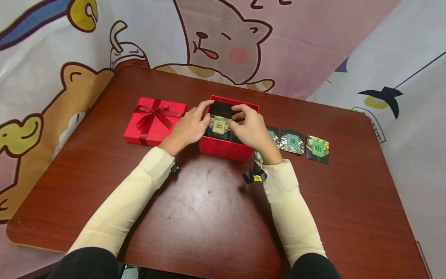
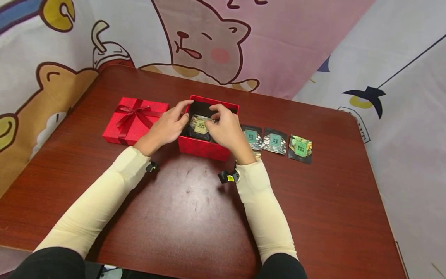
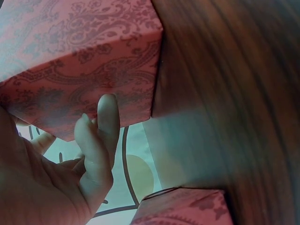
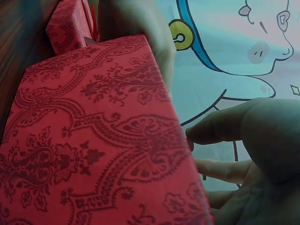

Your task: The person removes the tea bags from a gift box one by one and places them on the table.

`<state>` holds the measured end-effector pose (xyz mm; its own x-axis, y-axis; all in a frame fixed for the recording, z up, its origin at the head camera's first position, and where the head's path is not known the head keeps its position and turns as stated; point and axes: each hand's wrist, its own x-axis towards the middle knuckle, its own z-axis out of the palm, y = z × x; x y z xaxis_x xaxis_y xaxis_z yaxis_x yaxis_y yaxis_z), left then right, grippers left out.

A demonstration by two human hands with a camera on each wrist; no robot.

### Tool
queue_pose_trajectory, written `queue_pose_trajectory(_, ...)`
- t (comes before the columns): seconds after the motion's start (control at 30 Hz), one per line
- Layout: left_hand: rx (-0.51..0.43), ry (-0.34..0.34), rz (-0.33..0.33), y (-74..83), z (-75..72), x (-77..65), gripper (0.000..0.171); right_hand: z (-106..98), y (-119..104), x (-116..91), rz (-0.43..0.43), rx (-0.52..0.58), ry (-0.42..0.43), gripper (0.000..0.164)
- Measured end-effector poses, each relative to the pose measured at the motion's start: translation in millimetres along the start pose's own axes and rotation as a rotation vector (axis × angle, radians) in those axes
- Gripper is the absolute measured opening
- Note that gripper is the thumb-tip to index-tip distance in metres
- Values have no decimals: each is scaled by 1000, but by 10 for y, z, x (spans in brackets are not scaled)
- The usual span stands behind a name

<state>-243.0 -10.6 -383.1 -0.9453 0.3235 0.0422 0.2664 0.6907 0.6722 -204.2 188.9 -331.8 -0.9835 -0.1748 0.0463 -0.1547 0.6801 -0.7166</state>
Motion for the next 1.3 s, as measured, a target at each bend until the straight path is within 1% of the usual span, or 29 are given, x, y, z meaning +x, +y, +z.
queue_pose_trajectory(0.47, -5, 11, 8, -19, 9, 8, 51, 102, 11, 120, 55, -34, -47, 48)
queue_pose_trajectory(0.73, -10, 6, 1, -31, 16, 17, 51, 213, 46, 223, 101, -108, -78, 50)
queue_pose_trajectory(0.9, -7, 7, 4, -35, 24, 18, 51, 259, 68, 273, 122, -131, -92, 50)
queue_pose_trajectory(1.3, -10, 7, 8, -39, 13, 4, 50, 314, 63, 368, 203, -187, -179, 54)
